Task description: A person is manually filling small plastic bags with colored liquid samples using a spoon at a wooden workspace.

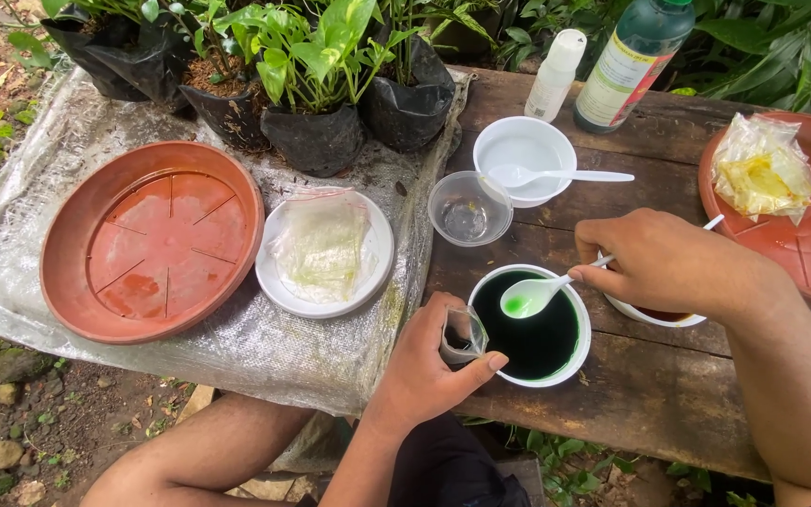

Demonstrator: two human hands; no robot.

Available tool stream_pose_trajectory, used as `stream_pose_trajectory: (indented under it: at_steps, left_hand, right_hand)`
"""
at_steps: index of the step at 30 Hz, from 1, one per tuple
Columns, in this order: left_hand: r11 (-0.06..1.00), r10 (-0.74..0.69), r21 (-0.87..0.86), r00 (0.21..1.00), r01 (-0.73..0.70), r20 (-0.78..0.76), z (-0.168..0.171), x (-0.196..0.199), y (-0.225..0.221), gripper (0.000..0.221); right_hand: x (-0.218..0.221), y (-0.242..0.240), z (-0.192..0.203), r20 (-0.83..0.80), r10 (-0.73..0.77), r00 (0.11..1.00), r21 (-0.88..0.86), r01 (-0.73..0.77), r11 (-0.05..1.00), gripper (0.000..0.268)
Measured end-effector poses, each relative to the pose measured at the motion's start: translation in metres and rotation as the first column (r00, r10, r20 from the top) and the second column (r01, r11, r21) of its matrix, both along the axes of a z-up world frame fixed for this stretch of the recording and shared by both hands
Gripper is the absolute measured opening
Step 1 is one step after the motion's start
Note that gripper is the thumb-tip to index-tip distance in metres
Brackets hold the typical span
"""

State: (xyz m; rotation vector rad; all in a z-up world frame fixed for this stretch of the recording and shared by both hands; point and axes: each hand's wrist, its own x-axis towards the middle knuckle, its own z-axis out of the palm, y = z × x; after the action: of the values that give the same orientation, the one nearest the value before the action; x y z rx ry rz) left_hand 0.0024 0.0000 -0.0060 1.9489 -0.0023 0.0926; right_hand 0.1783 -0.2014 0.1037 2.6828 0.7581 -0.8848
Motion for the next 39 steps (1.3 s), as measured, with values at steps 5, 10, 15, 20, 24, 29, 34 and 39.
stream_pose_trajectory:
  at_steps: [5,10,15,20,24,29,34,39]
  left_hand:
    - [1.000,-0.004,-0.007,0.999,0.003,-0.039,0.004,0.000,0.000,0.042]
    - [1.000,-0.002,-0.006,0.999,0.002,-0.037,0.002,0.000,0.000,0.042]
    - [1.000,-0.002,0.001,0.999,0.002,-0.035,0.003,0.000,0.000,0.043]
    - [1.000,0.003,0.003,1.000,-0.003,-0.002,0.000,0.001,0.000,0.042]
    - [1.000,0.003,-0.001,1.000,-0.003,0.001,0.000,0.000,0.000,0.041]
    - [1.000,0.009,-0.004,1.000,-0.009,-0.010,0.000,0.000,0.000,0.042]
    - [1.000,0.007,-0.003,1.000,-0.007,-0.022,0.002,0.000,0.000,0.041]
    - [1.000,0.008,-0.004,1.000,-0.008,-0.005,0.002,0.000,0.000,0.040]
  right_hand:
    - [-0.002,0.004,0.000,-0.028,0.012,1.000,0.003,-0.012,1.000,0.028]
    - [-0.002,0.004,-0.002,-0.032,0.026,0.999,0.021,-0.025,0.999,0.029]
    - [-0.003,0.003,-0.002,-0.037,0.034,0.999,0.031,-0.033,0.999,0.028]
    - [-0.002,0.003,-0.002,-0.036,0.037,0.999,0.024,-0.036,0.999,0.029]
    - [-0.001,0.001,-0.009,-0.021,0.072,0.997,0.038,-0.071,0.997,0.029]
    - [-0.001,0.000,-0.010,-0.029,0.076,0.997,0.043,-0.075,0.996,0.028]
    - [0.000,-0.003,-0.007,-0.018,0.083,0.996,0.062,-0.082,0.995,0.029]
    - [-0.003,-0.005,0.006,-0.014,0.013,1.000,0.069,-0.012,0.998,0.032]
